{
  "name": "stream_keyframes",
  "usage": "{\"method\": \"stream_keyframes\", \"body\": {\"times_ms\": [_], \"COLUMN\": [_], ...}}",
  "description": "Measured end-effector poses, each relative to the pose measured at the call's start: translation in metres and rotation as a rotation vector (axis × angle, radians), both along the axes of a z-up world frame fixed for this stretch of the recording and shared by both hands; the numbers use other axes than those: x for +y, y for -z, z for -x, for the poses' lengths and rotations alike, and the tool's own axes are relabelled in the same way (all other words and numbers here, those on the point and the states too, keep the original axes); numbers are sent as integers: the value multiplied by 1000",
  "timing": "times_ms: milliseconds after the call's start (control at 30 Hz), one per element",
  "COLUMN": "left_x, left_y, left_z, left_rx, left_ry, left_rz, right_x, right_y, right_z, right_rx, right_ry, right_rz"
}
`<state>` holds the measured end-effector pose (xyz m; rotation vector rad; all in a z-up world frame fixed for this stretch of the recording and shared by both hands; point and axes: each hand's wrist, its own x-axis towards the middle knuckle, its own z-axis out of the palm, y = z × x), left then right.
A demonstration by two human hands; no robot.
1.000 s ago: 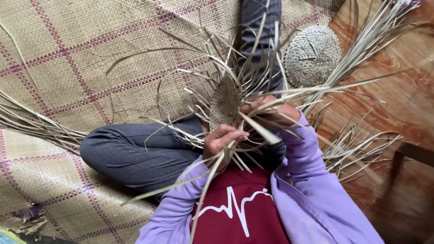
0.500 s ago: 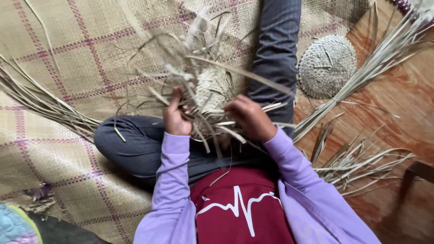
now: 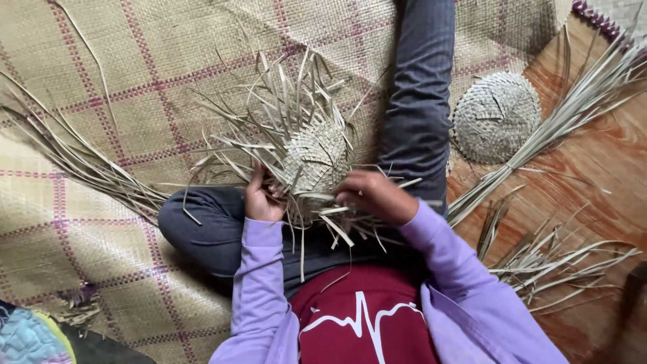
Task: A person is sitting on the floor and weaving a hat from straw strands.
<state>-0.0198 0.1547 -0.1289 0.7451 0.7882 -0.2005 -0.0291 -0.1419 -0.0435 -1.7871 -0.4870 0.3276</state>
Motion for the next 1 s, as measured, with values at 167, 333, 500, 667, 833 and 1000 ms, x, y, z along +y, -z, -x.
{"method": "stream_keyframes", "body": {"times_ms": [167,333,500,667,833,1000], "left_x": [-6,-13,-16,7,21,-4], "left_y": [2,1,-9,-54,-183,-173], "left_z": [13,26,33,47,36,-7], "left_rx": [-10,-29,-23,-88,-292,-611], "left_ry": [73,125,183,656,1420,761], "left_rz": [15,32,10,-466,-638,-1262], "right_x": [-32,-29,-10,0,-1,8], "right_y": [14,52,69,90,92,88], "right_z": [-57,-106,-135,-130,-116,-108], "right_rx": [28,409,593,602,617,612], "right_ry": [171,102,-50,157,261,301], "right_rz": [13,-187,-248,-313,-436,-523]}}
